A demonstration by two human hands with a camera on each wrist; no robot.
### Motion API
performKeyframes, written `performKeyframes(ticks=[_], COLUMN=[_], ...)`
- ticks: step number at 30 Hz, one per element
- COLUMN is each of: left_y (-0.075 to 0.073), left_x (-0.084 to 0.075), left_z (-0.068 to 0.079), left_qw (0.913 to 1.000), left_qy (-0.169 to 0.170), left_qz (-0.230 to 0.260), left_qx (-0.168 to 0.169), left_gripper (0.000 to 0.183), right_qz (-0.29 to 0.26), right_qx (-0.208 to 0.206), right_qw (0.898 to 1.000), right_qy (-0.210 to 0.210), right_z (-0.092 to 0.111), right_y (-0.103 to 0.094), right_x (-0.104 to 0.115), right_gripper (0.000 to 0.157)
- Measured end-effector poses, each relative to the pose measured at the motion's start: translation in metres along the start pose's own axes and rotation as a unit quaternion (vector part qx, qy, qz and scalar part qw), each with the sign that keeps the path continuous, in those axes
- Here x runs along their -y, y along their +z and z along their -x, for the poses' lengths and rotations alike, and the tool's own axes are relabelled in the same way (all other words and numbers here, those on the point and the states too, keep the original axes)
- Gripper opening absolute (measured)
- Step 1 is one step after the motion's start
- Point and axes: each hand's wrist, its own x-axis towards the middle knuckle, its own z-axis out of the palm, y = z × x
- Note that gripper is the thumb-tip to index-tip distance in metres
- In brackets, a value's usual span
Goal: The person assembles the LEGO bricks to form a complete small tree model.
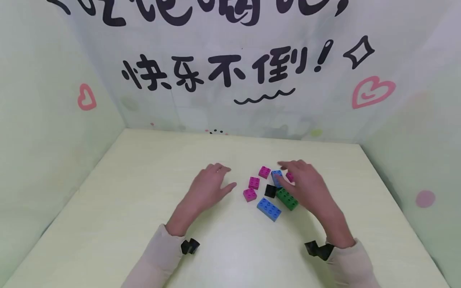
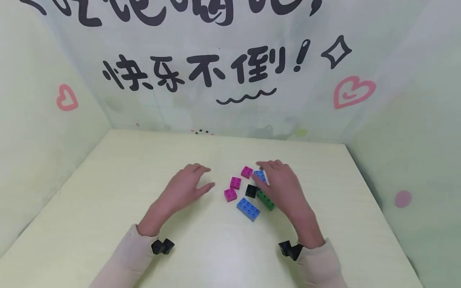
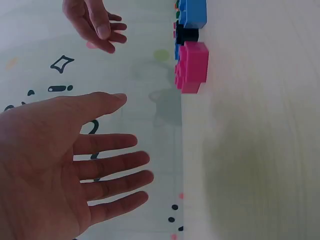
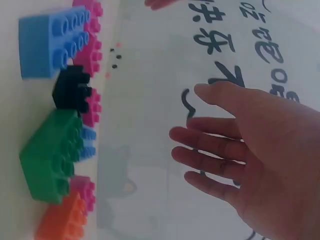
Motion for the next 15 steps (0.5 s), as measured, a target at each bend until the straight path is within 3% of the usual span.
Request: performKeyframes(ticks=[2, 5, 9, 15], left_y=[0.008, 0.022, 0.038, 0.05], left_x=[-0.004, -0.009, -0.012, -0.013], left_z=[-0.004, -0.01, -0.017, -0.021], left_qw=[0.9994, 0.9978, 0.9974, 0.9969], left_qy=[0.014, 0.03, 0.048, 0.06], left_qz=[0.027, 0.042, 0.022, -0.001], left_qx=[0.015, 0.041, 0.049, 0.05], left_gripper=[0.045, 0.04, 0.042, 0.044], right_qz=[-0.009, 0.004, 0.027, 0.031], right_qx=[0.014, 0.059, 0.101, 0.11], right_qw=[1.0, 0.997, 0.994, 0.993], right_qy=[-0.024, -0.04, -0.038, -0.03], right_z=[-0.007, -0.016, -0.025, -0.036], right_y=[0.012, 0.029, 0.045, 0.064], right_x=[0.006, 0.013, 0.018, 0.02], right_gripper=[0.038, 0.035, 0.04, 0.041])
